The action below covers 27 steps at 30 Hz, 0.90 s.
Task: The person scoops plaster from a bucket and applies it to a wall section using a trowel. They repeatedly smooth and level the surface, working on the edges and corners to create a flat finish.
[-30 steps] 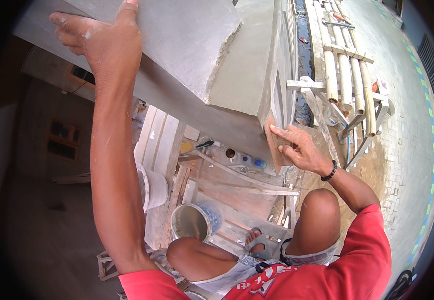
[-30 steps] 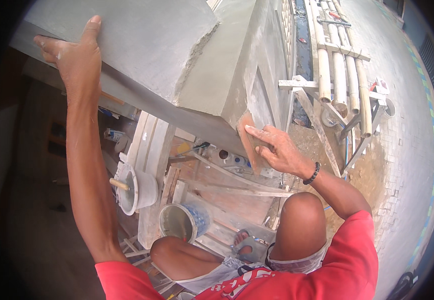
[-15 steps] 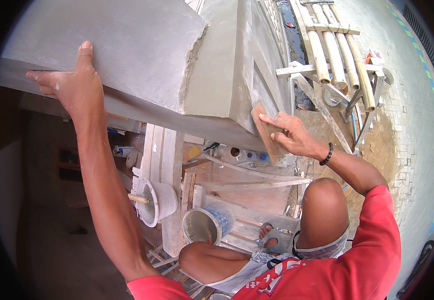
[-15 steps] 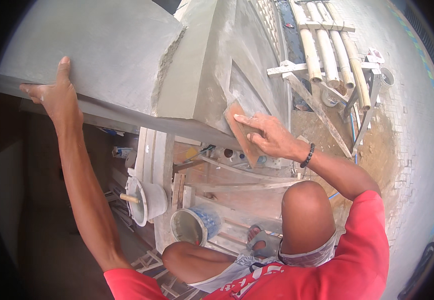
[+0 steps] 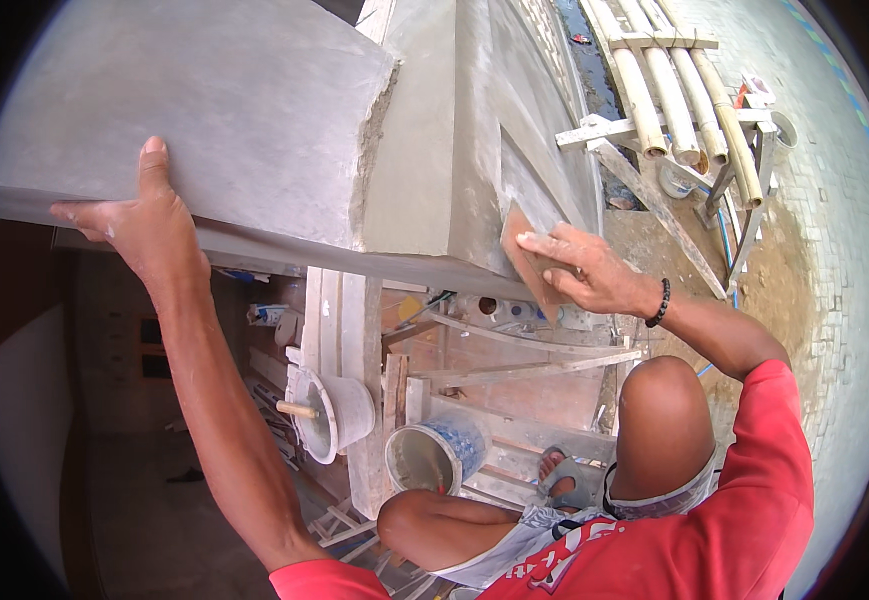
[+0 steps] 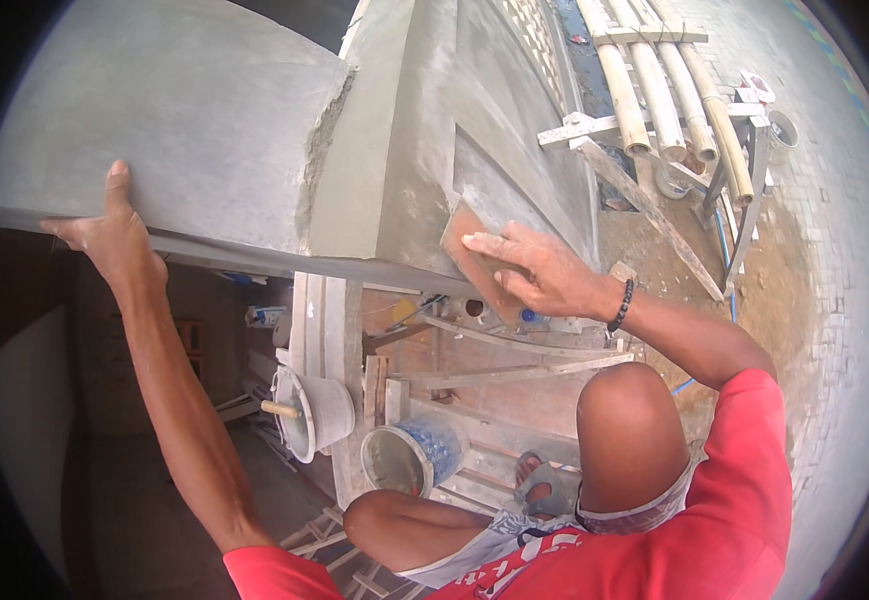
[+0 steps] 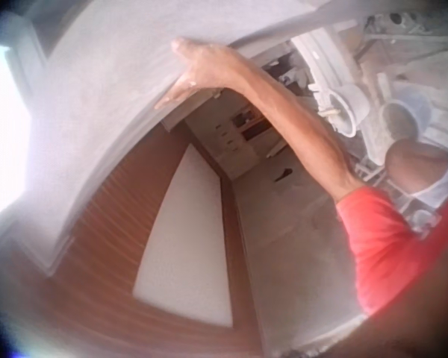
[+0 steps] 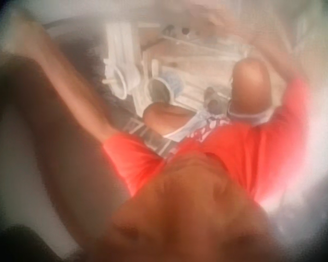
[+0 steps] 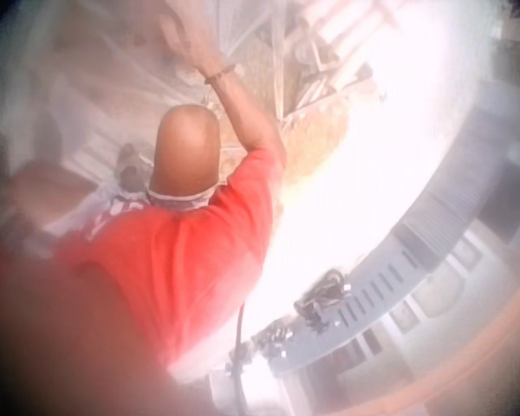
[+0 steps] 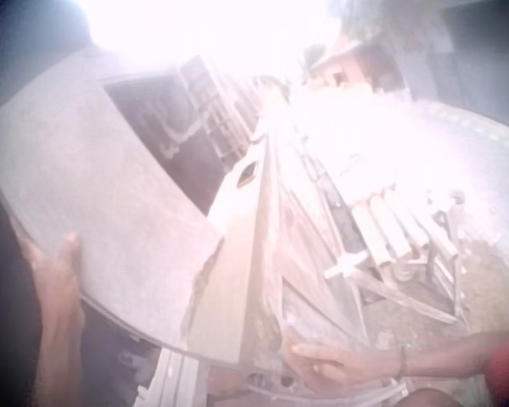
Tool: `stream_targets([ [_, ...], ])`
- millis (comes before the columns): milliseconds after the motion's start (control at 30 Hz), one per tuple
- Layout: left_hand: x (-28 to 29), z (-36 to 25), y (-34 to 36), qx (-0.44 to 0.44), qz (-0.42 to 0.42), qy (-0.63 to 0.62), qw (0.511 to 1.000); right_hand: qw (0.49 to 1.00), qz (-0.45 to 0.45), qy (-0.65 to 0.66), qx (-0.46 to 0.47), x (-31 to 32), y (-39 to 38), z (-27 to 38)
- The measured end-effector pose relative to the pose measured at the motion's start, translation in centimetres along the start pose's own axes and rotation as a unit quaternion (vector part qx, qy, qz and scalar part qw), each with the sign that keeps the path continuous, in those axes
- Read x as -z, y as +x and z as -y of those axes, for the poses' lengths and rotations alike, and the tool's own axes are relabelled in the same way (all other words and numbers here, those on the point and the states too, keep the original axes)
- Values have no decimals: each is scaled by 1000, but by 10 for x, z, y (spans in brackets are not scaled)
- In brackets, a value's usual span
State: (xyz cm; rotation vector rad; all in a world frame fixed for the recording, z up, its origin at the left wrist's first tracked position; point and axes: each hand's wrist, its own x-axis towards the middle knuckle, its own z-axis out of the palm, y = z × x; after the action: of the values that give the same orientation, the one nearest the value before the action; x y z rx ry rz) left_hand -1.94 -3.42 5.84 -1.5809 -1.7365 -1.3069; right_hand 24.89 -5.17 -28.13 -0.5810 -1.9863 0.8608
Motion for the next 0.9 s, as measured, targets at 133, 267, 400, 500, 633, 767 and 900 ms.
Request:
stream_targets([
  [133, 1, -1, -1, 3, 7, 8, 1000, 990, -138, 7, 19, 44, 74, -15],
  [267, 3, -3, -3, 21, 17, 16, 1000, 994, -107, -14, -2, 48, 117, -4],
  [400, 3, 2, -4, -16, 12, 56, 998, 998, -26, 2, -62, 21, 66, 9],
  [500, 1, 11, -3, -29, 11, 43, 999, 995, 29, -7, -92, 22, 39, 2],
  [633, 2, 14, 3, -17, 12, 53, 998, 993, -114, 23, -4, 45, 84, -8],
  [767, 1, 2, -1, -23, -8, 81, 996, 991, -126, 38, 18, 49, 123, 7],
  [900, -15, -7, -21, -58, -122, 61, 989, 999, -46, -22, -11, 3, 57, 28],
])
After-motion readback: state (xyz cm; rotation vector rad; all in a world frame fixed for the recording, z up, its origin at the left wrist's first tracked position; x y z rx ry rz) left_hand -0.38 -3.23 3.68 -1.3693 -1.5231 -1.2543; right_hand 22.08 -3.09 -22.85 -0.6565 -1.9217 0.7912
